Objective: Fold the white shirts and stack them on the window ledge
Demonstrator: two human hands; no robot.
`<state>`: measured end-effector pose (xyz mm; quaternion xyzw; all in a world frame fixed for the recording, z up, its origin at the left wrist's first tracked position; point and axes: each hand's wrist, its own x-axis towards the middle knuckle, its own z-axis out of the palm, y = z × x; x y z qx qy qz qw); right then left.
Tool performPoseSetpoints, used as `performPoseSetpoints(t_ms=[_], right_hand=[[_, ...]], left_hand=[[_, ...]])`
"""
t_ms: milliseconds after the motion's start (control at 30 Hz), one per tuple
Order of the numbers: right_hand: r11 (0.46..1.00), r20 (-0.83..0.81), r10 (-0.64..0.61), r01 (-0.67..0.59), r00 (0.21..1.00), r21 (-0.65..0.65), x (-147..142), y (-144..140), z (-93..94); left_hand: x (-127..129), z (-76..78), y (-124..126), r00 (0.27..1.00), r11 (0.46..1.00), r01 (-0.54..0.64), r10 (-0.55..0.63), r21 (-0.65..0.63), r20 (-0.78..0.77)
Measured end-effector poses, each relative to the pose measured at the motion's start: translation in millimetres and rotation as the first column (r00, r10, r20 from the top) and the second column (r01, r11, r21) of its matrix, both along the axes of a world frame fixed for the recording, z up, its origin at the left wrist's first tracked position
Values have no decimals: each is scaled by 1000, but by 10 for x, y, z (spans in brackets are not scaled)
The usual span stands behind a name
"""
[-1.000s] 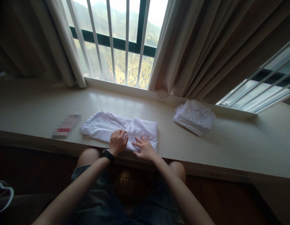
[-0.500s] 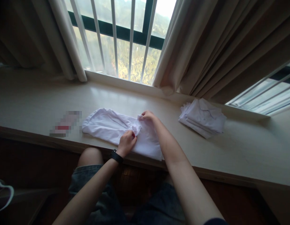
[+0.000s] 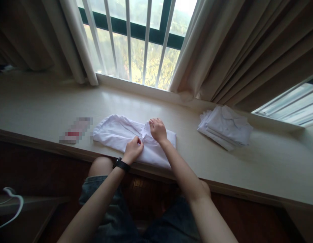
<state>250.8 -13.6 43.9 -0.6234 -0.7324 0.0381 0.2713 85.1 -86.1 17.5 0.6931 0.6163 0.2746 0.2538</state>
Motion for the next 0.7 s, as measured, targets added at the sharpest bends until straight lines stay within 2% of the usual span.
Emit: performPoseSetpoints(t_ms=[67,133,233,300,333,400,467,533,567,633,667,700], right_hand=[[999,91,49,-48,995,-14,-73,-305,-66],[996,165,67,-55,984,-77,-117,-532,-161],[986,214,11,25,977,-164,-130,-674,-326],[982,235,-24,67,972,-177,-120,-682,-409],[981,244,-30,75,969,-178,-116,-677,-434],[978,249,-31,81,968,-193,-119,-669,-450],[973,244,-38,91,969,-211,-141,-674,-436],[979,244,-63,108,968,-175,-186,-692,-421],[983,244,-83,120,966,-138,-216,-705,-422],[986,239,-119,143,964,-87,-286,-732,-446],[985,234,-125,150,964,-90,-320,-745,-467],[982,228,-125,153,965,-109,-349,-756,-490]], left_hand=[[0,-11,23,1000,1000,5,-5,29,4],[-8,-13,66,997,999,21,-23,30,71],[-63,36,136,975,999,50,-52,18,216],[-162,106,157,961,999,44,-49,27,274],[-240,144,154,959,999,13,-25,44,284],[-455,202,113,958,986,-123,89,109,273],[-729,210,35,925,923,-331,277,197,260],[-1012,159,-54,828,806,-546,477,228,294],[-1138,117,-93,758,745,-637,560,198,335],[-1328,24,-144,597,650,-759,667,45,445],[-1385,-16,-153,524,635,-771,677,-49,516],[-1419,-44,-150,457,645,-752,658,-134,599]])
